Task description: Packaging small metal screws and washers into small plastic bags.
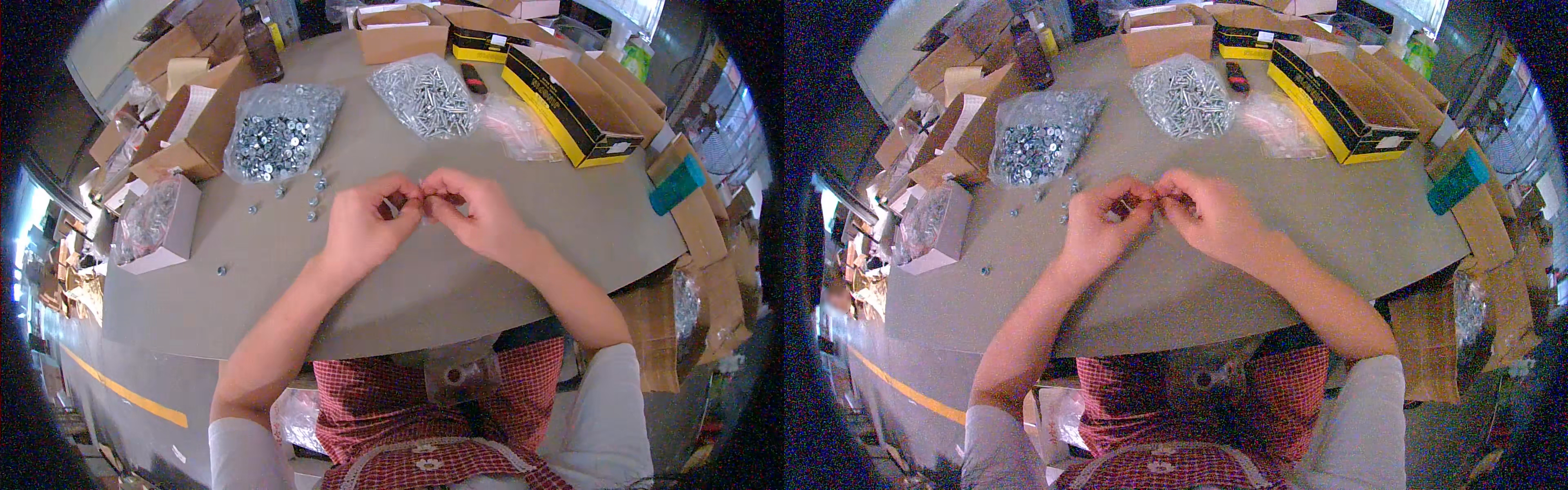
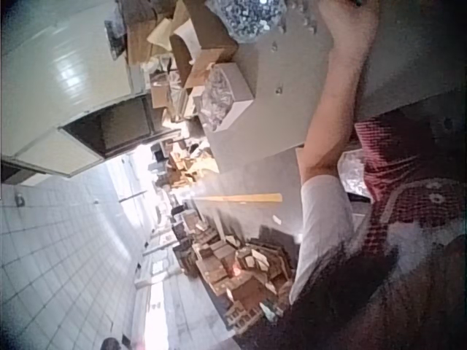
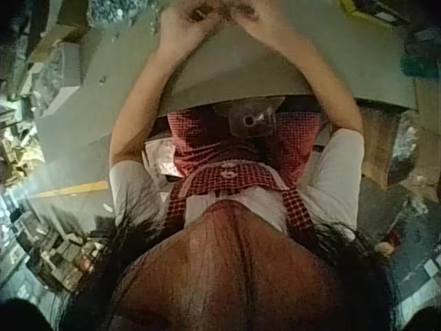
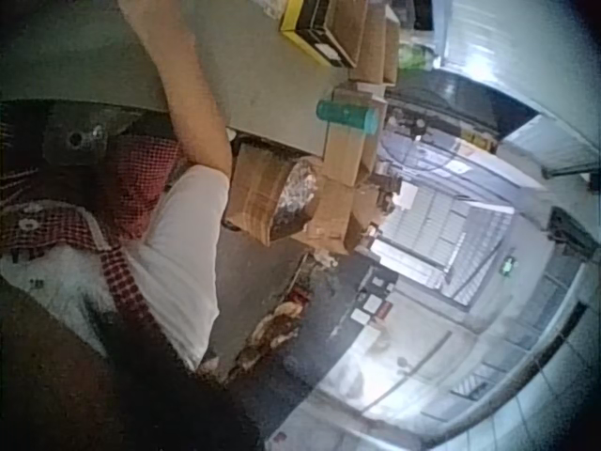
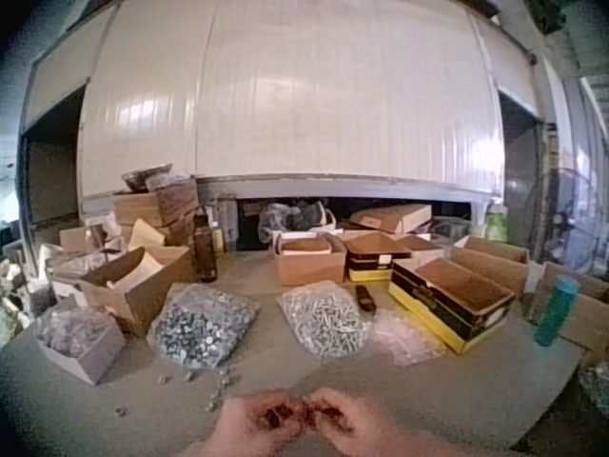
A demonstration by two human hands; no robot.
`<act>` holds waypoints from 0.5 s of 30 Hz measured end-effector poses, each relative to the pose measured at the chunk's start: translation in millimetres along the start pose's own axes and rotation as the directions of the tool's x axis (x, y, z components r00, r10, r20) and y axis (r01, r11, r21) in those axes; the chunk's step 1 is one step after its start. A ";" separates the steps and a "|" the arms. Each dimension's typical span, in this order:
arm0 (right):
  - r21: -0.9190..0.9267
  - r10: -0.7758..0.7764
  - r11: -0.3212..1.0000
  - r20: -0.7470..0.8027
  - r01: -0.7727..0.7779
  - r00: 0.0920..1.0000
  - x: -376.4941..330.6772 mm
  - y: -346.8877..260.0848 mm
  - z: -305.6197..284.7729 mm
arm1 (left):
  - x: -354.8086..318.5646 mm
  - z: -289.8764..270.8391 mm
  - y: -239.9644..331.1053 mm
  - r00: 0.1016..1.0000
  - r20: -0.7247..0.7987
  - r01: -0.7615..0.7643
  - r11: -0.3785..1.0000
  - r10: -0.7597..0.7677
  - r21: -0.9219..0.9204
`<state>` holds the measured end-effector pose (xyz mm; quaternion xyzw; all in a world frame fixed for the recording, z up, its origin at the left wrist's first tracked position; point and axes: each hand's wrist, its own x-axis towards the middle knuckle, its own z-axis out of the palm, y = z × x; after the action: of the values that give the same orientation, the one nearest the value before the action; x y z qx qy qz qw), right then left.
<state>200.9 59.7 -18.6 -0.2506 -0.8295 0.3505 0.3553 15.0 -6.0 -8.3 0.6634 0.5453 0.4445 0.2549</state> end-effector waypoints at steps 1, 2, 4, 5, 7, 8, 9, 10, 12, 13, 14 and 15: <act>0.001 -0.002 1.000 0.001 0.002 1.000 0.4 -2.2 -0.2 | -0.2 -0.4 -1.0 1.000 -0.012 -0.008 1.000 0.008 0.011; -0.031 0.009 0.999 0.009 -0.009 1.000 0.8 -5.6 -0.9 | -0.2 -0.9 -2.6 1.000 -0.013 -0.007 1.000 0.007 0.012; -0.066 0.022 0.998 0.016 -0.021 1.000 -0.3 -10.7 -2.6 | 0.7 -0.7 -4.5 0.997 -0.032 -0.064 0.997 0.063 -0.034; -0.137 -0.011 0.990 0.014 0.013 1.000 -1.3 -13.2 -2.4 | 0.4 -2.0 -3.5 0.997 -0.031 -0.065 0.997 0.064 -0.034; -0.204 -0.045 0.978 0.015 0.047 0.999 -1.9 -13.3 -1.7 | 0.1 -6.3 2.3 0.999 0.044 -0.032 0.994 0.027 0.104; -0.199 -0.050 0.978 0.025 0.054 0.998 -2.1 -12.5 -1.4 | 0.5 -5.7 0.5 0.999 0.045 -0.031 0.994 0.027 0.105; -0.199 -0.053 0.978 0.033 0.058 0.998 -2.9 -12.8 -2.0 | 1.2 -4.2 -1.1 0.999 0.041 -0.029 0.997 0.026 0.075; -0.201 -0.051 0.978 0.032 0.056 0.998 -3.4 -14.7 -3.3 | 1.7 -2.9 -1.0 0.999 0.037 -0.027 0.999 0.025 0.044; -0.263 -0.020 0.964 0.002 0.019 1.000 -4.3 -19.4 -6.4 | -2.4 -0.3 7.3 0.997 0.005 -0.082 0.981 0.082 0.178; -0.265 -0.015 0.964 -0.001 0.014 1.000 -2.5 -17.2 -8.2 | -3.9 0.9 11.0 0.990 -0.021 -0.129 0.941 0.143 0.312; -0.383 -0.047 0.924 -0.045 0.026 0.998 1.5 -13.0 -11.0 | -3.7 2.4 11.1 0.990 -0.017 -0.131 0.942 0.143 0.308; -0.494 -0.088 0.869 -0.082 0.036 0.993 4.5 -11.5 -12.1 | -3.2 3.6 9.5 0.989 -0.038 -0.121 0.938 0.141 0.326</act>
<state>205.5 60.4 -2.0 -0.3235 -0.8798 0.1034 0.3326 22.8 -11.1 -3.1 0.7172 0.5727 0.3853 0.0959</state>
